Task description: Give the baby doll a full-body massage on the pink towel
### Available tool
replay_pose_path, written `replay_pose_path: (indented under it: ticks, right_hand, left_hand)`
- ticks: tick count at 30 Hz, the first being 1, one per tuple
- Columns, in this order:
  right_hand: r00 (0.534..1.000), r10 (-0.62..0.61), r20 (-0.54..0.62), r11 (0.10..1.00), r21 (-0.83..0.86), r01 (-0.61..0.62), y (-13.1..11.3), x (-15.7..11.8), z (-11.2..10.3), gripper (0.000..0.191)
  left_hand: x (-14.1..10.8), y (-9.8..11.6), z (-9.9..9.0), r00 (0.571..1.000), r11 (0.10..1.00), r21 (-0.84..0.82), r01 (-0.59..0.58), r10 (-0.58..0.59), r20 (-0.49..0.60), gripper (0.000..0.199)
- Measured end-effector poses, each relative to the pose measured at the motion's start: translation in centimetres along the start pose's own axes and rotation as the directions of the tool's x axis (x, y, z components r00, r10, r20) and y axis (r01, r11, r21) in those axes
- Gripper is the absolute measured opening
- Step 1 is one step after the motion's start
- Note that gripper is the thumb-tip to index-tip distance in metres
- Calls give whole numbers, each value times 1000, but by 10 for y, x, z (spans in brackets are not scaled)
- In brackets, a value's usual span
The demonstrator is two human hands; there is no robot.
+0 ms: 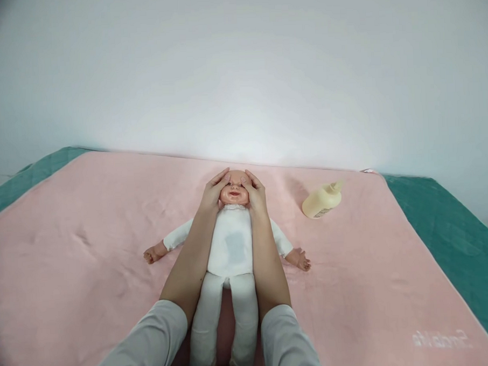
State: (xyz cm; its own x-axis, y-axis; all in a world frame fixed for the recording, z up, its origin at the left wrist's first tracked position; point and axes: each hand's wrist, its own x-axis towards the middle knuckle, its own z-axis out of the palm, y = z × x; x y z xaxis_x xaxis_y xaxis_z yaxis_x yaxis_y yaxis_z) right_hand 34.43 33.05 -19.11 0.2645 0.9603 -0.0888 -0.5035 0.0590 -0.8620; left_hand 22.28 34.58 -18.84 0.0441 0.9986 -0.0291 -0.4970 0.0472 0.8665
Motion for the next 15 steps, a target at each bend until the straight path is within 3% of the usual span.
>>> replay_pose_path:
  ticks: [8,15]
  right_hand:
    - [999,-18,45,997,80,14,-3,-4,-1,44]
    - [999,38,-35,995,91,-35,-6,-3,3,39]
  left_hand:
    - [-3,6,2,999,995,-85,44,-46,-12,46]
    - [-1,5,3,997,996,-87,17,-23,-69,38]
